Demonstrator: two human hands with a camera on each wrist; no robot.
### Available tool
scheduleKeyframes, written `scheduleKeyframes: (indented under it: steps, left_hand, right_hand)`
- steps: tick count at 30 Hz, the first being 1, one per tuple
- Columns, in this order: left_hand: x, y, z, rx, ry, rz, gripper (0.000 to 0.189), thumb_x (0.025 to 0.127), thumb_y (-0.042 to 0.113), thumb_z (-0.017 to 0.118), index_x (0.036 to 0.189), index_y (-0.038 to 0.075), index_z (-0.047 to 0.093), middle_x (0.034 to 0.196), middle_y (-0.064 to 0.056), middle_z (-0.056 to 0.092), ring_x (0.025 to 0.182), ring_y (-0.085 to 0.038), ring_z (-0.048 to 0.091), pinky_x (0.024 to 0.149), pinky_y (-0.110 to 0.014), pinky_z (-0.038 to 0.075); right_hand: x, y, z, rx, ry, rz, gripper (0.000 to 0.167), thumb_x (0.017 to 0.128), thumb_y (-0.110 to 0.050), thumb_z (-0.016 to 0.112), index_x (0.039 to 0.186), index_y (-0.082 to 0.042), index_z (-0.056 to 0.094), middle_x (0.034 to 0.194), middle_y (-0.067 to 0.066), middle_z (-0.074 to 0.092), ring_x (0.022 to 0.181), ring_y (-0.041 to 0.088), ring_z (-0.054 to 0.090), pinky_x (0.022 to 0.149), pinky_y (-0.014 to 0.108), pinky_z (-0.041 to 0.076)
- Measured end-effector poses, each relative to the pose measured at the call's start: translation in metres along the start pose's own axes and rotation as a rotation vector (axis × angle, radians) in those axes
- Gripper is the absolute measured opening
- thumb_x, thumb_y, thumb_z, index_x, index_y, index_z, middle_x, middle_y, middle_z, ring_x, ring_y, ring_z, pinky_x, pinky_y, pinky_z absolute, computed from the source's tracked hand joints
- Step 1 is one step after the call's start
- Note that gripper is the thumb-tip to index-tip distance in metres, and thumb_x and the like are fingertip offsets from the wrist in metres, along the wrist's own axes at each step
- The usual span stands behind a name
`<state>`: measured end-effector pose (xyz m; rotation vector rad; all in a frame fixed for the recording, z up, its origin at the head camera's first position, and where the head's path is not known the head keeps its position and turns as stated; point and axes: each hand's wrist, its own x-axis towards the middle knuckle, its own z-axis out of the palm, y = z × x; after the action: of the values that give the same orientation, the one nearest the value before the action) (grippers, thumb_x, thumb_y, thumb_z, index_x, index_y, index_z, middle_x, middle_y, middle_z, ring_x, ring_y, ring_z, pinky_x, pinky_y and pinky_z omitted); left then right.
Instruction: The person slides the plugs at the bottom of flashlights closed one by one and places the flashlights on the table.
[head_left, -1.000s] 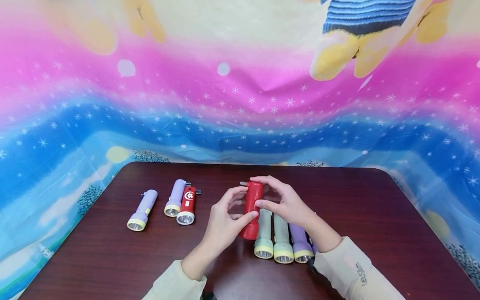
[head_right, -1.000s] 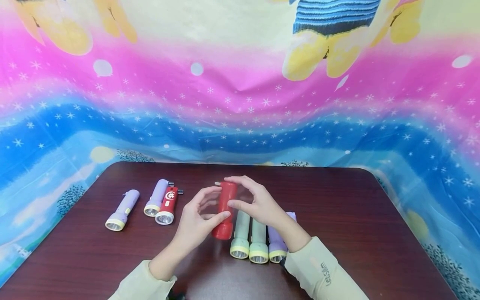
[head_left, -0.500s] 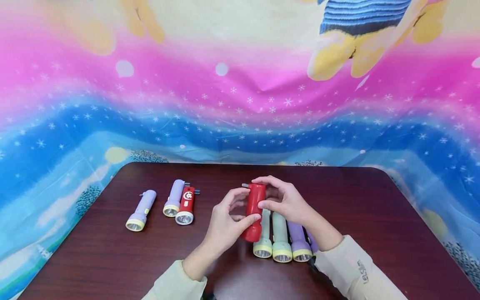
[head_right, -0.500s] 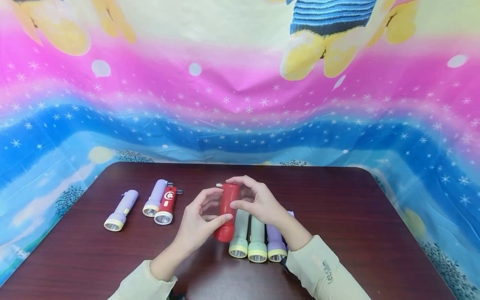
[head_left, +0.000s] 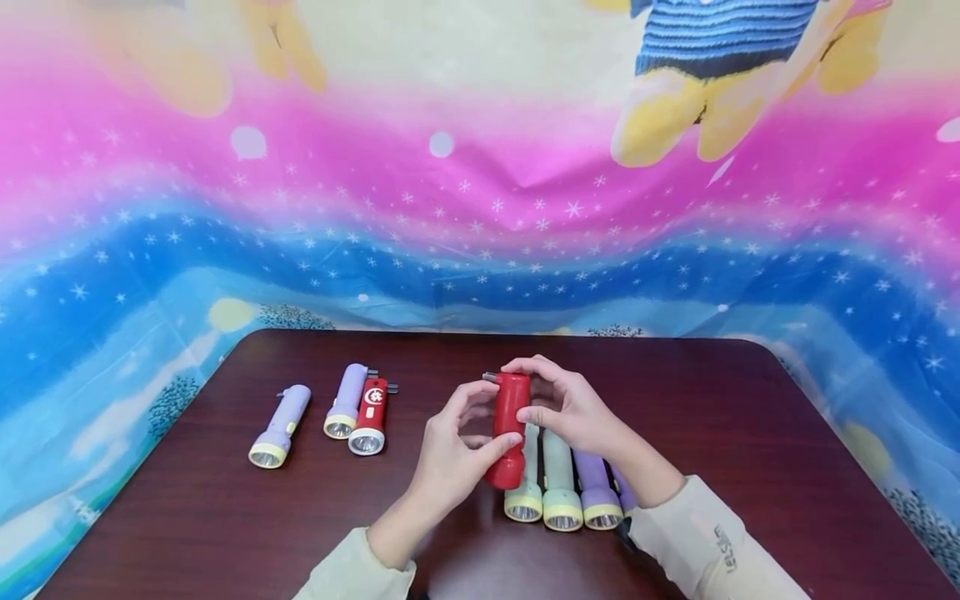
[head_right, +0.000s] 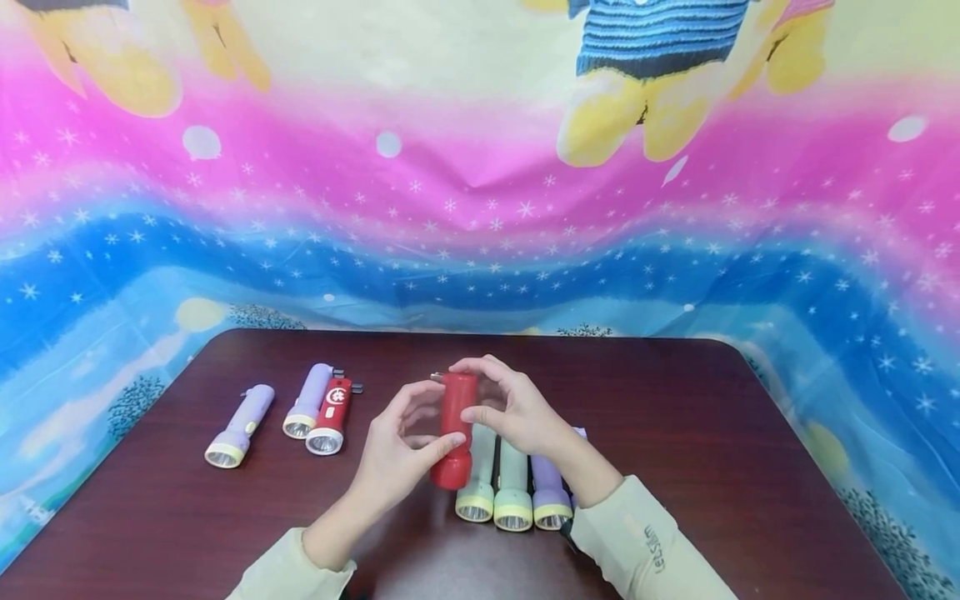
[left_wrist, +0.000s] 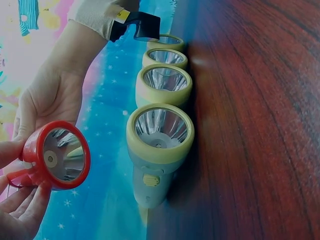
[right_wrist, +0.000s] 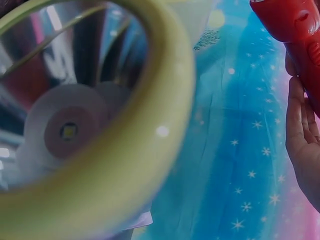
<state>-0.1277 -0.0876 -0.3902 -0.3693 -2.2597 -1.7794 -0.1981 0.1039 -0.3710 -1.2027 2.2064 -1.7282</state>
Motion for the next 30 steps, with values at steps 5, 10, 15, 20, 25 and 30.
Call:
scheduleKeyframes:
  steps: [5, 10, 15, 20, 25, 30]
  left_hand:
    - [0.0008, -0.0021, 0.0007, -0.009, -0.001, -0.006, 0.059, 0.079, 0.01, 0.084, 0.13, 0.02, 0.056, 0.122, -0.004, 0.068, 0.105, -0.024, 0.069, 0.074, -0.026, 0.06]
    - [0.0021, -0.0038, 0.0008, -0.011, 0.004, -0.003, 0.059, 0.079, 0.009, 0.084, 0.13, 0.021, 0.056, 0.121, -0.003, 0.069, 0.104, -0.023, 0.069, 0.074, -0.026, 0.06]
    - [0.0027, -0.004, 0.0008, -0.017, 0.009, -0.005, 0.059, 0.079, 0.009, 0.083, 0.13, 0.02, 0.057, 0.121, -0.003, 0.069, 0.104, -0.023, 0.069, 0.074, -0.025, 0.06]
    - [0.0026, -0.0041, 0.0006, -0.017, 0.018, -0.005, 0.059, 0.079, 0.008, 0.084, 0.129, 0.021, 0.057, 0.121, -0.003, 0.069, 0.103, -0.023, 0.069, 0.074, -0.026, 0.06]
    - [0.003, -0.0053, 0.0006, -0.014, 0.021, 0.0, 0.058, 0.079, 0.009, 0.083, 0.13, 0.021, 0.057, 0.121, -0.002, 0.069, 0.103, -0.023, 0.069, 0.074, -0.025, 0.06]
    - [0.0028, -0.0064, 0.0016, -0.016, 0.014, -0.007, 0.057, 0.08, 0.009, 0.083, 0.129, 0.021, 0.056, 0.122, -0.003, 0.068, 0.104, -0.023, 0.069, 0.075, -0.025, 0.06]
  right_hand:
    - [-0.0001, 0.0025, 0.0003, 0.014, 0.003, -0.004, 0.047, 0.088, 0.005, 0.068, 0.132, 0.0, 0.052, 0.128, 0.022, 0.059, 0.102, 0.014, 0.068, 0.084, 0.03, 0.06]
    - [0.0005, 0.0035, 0.0002, 0.018, 0.019, 0.01, 0.047, 0.087, 0.005, 0.07, 0.131, 0.0, 0.053, 0.127, 0.022, 0.06, 0.099, 0.013, 0.068, 0.082, 0.03, 0.06]
    - [0.0013, 0.0046, 0.0011, 0.026, 0.046, 0.034, 0.047, 0.086, 0.005, 0.071, 0.129, -0.001, 0.054, 0.125, 0.022, 0.061, 0.097, 0.013, 0.068, 0.082, 0.029, 0.06]
    - [0.0012, 0.0045, 0.003, 0.059, 0.066, 0.048, 0.046, 0.085, 0.006, 0.071, 0.128, -0.001, 0.054, 0.125, 0.023, 0.061, 0.096, 0.013, 0.069, 0.083, 0.028, 0.059]
    - [0.0006, 0.0039, 0.0041, 0.073, 0.09, 0.071, 0.048, 0.084, 0.006, 0.072, 0.128, -0.001, 0.054, 0.126, 0.023, 0.06, 0.097, 0.013, 0.068, 0.084, 0.026, 0.059]
    - [-0.0008, 0.0042, 0.004, 0.074, 0.097, 0.073, 0.047, 0.084, 0.005, 0.073, 0.128, -0.002, 0.055, 0.125, 0.022, 0.06, 0.096, 0.013, 0.068, 0.083, 0.026, 0.059]
